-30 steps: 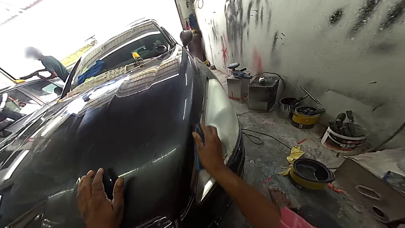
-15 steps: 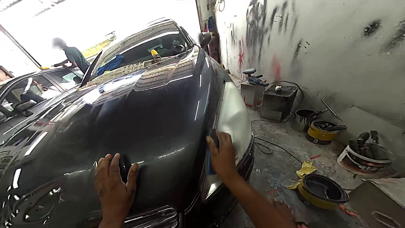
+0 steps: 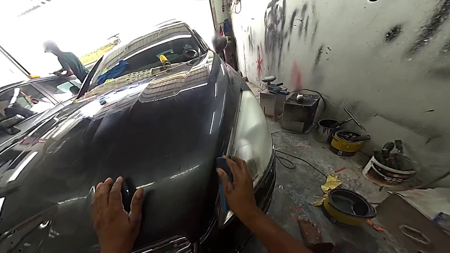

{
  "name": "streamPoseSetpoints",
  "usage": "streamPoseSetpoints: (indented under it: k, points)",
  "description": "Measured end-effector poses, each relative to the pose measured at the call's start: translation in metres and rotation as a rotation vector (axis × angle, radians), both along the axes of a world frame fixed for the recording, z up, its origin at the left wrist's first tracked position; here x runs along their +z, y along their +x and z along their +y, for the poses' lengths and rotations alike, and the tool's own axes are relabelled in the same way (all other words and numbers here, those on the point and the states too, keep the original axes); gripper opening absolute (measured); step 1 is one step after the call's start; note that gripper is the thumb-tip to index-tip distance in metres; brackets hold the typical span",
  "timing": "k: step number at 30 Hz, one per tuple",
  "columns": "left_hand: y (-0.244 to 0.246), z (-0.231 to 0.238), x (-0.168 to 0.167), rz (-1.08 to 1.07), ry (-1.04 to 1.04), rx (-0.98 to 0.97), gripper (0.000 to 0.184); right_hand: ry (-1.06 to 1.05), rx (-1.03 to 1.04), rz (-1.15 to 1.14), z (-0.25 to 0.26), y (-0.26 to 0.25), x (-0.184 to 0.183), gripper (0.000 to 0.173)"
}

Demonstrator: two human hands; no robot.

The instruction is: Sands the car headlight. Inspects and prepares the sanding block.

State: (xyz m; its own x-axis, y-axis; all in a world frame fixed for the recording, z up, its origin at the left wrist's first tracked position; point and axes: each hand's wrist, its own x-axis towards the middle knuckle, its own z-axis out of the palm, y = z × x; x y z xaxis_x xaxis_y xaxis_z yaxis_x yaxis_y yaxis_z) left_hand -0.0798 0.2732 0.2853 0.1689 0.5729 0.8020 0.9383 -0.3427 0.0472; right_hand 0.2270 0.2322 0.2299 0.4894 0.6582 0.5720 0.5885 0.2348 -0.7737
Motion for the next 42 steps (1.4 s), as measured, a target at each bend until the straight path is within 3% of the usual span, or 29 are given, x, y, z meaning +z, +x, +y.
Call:
streamPoseSetpoints:
  k: [3, 6, 12, 18, 23, 29, 35, 42]
  points:
    - [0.0, -0.001, 0.0, 0.01, -0.016, -0.011, 0.082, -0.006, -0.026, 0.001, 0.031, 0.025, 0.023, 0.041]
    - [0.0, -0.001, 0.003, 0.007, -0.023, -0.015, 0.081, -0.077, -0.053, 0.146, 0.066, 0.05, 0.05, 0.04]
    - [0.0, -0.001, 0.001, 0.009, -0.023, -0.018, 0.082, -0.013, -0.032, 0.06, 0.017, 0.01, 0.018, 0.044]
    - [0.0, 0.001, 0.002, 0.007, -0.022, -0.014, 0.08, -0.025, -0.023, 0.145, 0.056, 0.044, 0.041, 0.041]
    - [-0.003, 0.002, 0.0, 0.029, -0.02, -0.026, 0.081, -0.005, -0.006, 0.015, 0.01, 0.008, 0.01, 0.043]
    - [-0.004, 0.003, 0.0, 0.037, -0.01, -0.023, 0.081, -0.029, -0.031, 0.128, 0.062, 0.051, 0.041, 0.04]
    - [-0.003, 0.005, 0.0, 0.045, -0.004, -0.038, 0.08, -0.007, -0.015, 0.051, 0.022, 0.018, 0.012, 0.042]
    - [-0.004, 0.003, 0.0, 0.044, 0.008, -0.034, 0.079, -0.114, -0.05, 0.16, 0.079, 0.067, 0.054, 0.042]
